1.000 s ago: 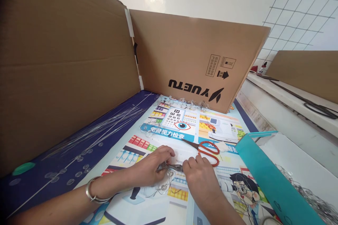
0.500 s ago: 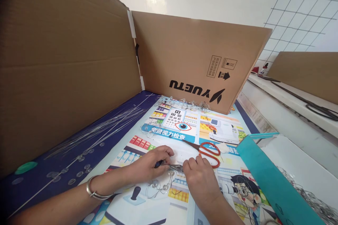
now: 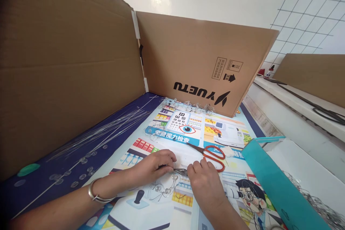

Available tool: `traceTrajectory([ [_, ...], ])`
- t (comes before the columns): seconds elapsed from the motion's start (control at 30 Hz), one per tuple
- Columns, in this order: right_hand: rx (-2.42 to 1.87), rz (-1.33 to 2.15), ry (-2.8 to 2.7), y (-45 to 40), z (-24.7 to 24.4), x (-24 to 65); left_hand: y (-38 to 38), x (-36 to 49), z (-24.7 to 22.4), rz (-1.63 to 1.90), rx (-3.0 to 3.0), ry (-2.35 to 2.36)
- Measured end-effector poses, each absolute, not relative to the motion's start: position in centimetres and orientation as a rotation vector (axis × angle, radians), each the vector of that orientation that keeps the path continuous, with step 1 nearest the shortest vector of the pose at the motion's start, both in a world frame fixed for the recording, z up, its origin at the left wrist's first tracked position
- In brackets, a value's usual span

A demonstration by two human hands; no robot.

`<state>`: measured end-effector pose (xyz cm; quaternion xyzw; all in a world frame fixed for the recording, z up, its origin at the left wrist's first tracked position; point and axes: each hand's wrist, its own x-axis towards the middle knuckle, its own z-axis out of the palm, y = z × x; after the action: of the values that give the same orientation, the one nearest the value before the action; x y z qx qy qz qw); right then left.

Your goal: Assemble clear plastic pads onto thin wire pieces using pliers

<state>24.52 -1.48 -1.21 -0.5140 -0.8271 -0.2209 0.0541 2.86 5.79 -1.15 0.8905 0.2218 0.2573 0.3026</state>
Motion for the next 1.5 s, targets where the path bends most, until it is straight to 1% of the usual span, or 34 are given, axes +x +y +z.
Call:
traceTrajectory([
  [0.17,-1.616,-0.575,-2.504,-1.5,0.2,24.8,5.7,2.9,-1.2,0.700,2.421,0.573],
  [0.33,-1.502,-0.536,-2.644,-2.1,1.2,24.0,6.0,2.7,-1.2,0.714,2.452,0.550],
  [0.57,-1.510,-0.603,-2.708,-2.6,0.8,23.3,6.1,2.3,-0.7,0.677,2.558,0.548],
  [0.97,-1.545,-0.524,-2.725,-2.6,0.6,23.5,5.7,2.2,-0.2,0.666,2.544,0.580],
  [1.2,-1.490,-0.537,-2.713,-2.4,0.5,23.6,5.6,2.1,-0.3,0.654,2.516,0.576],
  [1.5,-1.491,-0.484,-2.670,-2.4,0.4,23.5,5.4,2.1,0.1,0.604,2.548,0.664],
])
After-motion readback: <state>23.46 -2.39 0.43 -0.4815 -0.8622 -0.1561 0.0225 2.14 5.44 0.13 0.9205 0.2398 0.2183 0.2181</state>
